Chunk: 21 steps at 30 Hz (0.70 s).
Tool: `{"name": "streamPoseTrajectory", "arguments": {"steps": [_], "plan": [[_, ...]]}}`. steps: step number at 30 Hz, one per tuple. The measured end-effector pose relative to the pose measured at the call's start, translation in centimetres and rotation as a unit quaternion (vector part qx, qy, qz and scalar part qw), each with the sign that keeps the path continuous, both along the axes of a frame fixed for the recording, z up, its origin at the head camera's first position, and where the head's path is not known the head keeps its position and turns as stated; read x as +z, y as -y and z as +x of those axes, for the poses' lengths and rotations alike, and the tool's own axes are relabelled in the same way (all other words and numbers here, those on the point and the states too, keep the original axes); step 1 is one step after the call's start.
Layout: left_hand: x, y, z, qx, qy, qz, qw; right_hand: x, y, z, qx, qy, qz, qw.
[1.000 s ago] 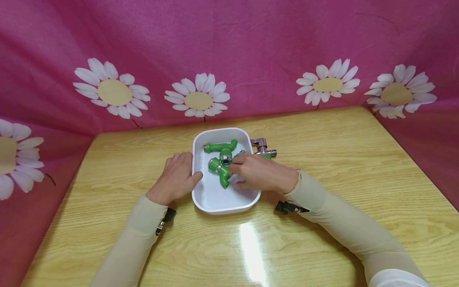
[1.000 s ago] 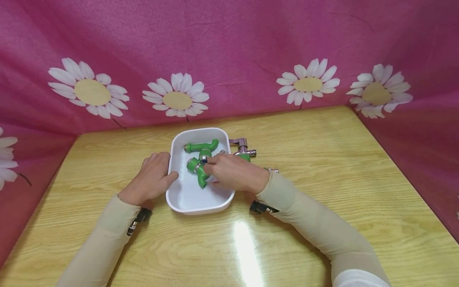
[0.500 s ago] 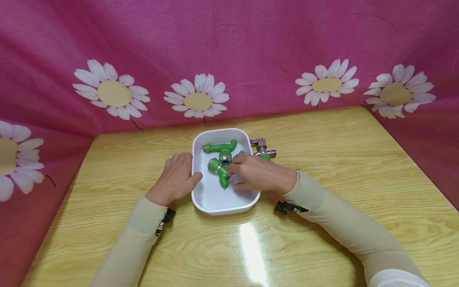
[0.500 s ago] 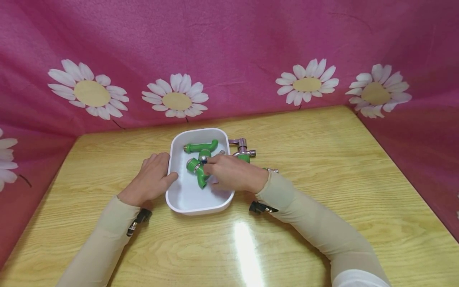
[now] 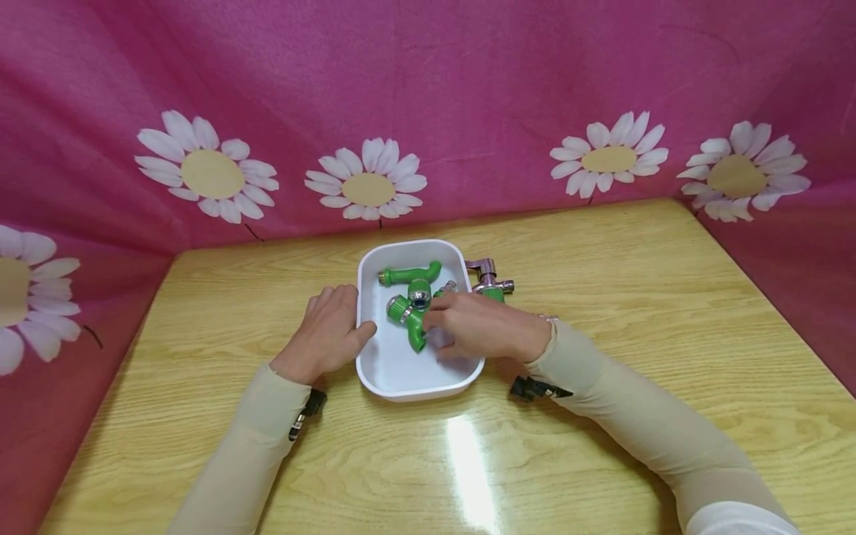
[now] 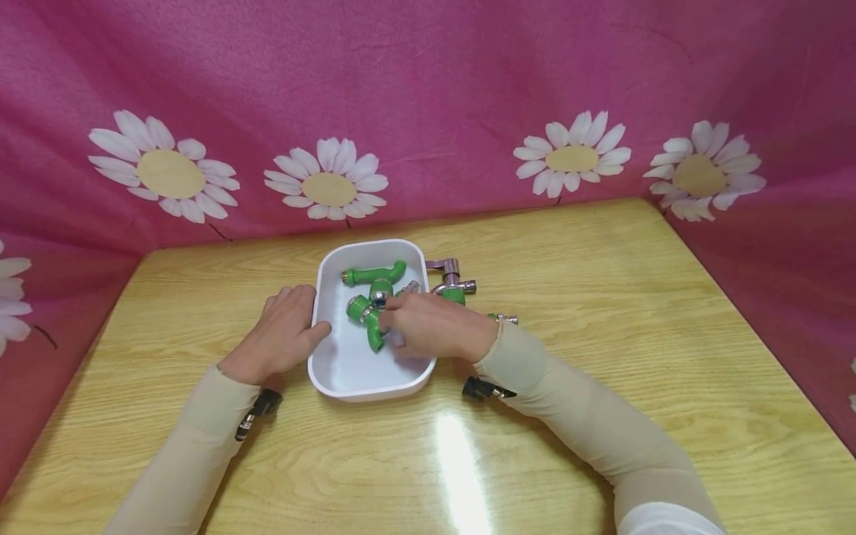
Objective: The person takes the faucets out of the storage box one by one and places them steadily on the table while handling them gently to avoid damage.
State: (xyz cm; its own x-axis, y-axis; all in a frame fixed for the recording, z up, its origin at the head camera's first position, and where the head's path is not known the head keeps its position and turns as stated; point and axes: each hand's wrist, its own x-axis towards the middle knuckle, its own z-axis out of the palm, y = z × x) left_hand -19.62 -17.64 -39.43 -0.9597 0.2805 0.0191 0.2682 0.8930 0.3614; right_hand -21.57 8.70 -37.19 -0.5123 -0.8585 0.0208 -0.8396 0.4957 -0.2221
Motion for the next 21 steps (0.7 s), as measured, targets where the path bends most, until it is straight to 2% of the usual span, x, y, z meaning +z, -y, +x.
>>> {"name": "streamPoseTrajectory", "arguments": {"steps": [11, 21], "plan": [[0.00, 0.05, -0.03, 0.001, -0.002, -0.003, 1.0000, 0.28, 0.16, -0.06, -0.008, 0.014, 0.013, 1.000], [0.05, 0.03, 0.02, 0.002, 0.011, -0.007, 0.9999, 0.29, 0.19, 0.06, -0.012, 0.016, 0.021, 1.000]]}}
